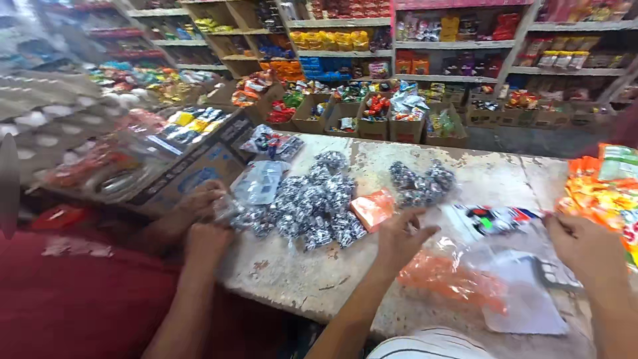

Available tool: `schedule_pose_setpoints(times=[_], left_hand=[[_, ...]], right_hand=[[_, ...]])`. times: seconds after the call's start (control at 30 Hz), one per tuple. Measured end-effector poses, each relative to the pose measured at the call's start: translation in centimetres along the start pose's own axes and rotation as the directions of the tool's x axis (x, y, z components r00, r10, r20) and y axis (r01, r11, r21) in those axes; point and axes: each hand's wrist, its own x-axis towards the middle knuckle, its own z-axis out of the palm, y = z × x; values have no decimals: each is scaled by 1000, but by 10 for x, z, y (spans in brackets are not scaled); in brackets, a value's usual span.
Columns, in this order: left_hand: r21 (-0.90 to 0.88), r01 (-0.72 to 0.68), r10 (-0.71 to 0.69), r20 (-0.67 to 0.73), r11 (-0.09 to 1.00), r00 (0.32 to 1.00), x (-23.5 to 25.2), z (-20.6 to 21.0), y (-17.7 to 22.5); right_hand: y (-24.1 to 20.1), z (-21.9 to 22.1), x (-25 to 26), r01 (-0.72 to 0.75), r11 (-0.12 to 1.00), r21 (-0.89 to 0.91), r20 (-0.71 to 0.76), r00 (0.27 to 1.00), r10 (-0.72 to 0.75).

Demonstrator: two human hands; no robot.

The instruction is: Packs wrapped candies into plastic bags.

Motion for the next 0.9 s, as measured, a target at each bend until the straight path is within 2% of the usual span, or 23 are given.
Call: schedule_pose_setpoints(times=[0.1, 0.17, 0.2, 0.27, 0.33, 0.4, 0.47, 0.53, 0.6, 0.7, 0.8, 0.87, 0.9], left_hand=[[43, 219, -223, 168, 975, 960, -47, 7, -42], [30, 335, -333, 237, 942, 913, -73, 10, -63], [0, 357, -347, 238, 934, 907, -81, 11, -70], [-79, 353, -335, 183, 932, 924, -92, 8, -74], [-163, 344, -327, 119, 925, 937, -96, -1, -67], [-229, 327, -321, 63, 917, 945, -96, -14, -57], [-313, 305, -317, 12, 900, 948, -97, -28, -51], [-343, 282, -323, -68, 896, 944, -98, -48, -48], [-312, 277, -347, -196, 909, 917, -93, -71, -44], [-291, 270, -366, -360, 918, 858, -73, -105, -35], [-318, 241, -360, -400, 917, 843, -41, -131, -27], [-268, 240, -341, -446, 933, 828, -14, -142, -22], [-211, 285, -352, -466, 935, 811, 0, -149, -24]], right_hand=[[85, 61, -17, -32, 999, -33, 144, 989, 36], [94, 73, -37, -15, 1000, -16, 272, 962, 19], [84, 68, -42, 17, 1000, 3, 282, 959, -17], [45, 47, -47, 123, 990, 67, 230, 964, -135], [-12, 28, -60, 266, 927, 264, 183, 930, -319], [-58, 46, -85, 364, 826, 430, 218, 846, -486], [-80, 96, -116, 448, 784, 431, 303, 746, -593], [-80, 146, -139, 500, 781, 374, 369, 692, -620], [-74, 160, -143, 494, 790, 364, 401, 682, -611], [-57, 158, -136, 452, 819, 353, 410, 712, -570], [-58, 128, -127, 380, 851, 363, 477, 709, -520], [-65, 104, -126, 348, 863, 365, 503, 707, -498], [-67, 97, -127, 335, 869, 364, 506, 712, -487]])
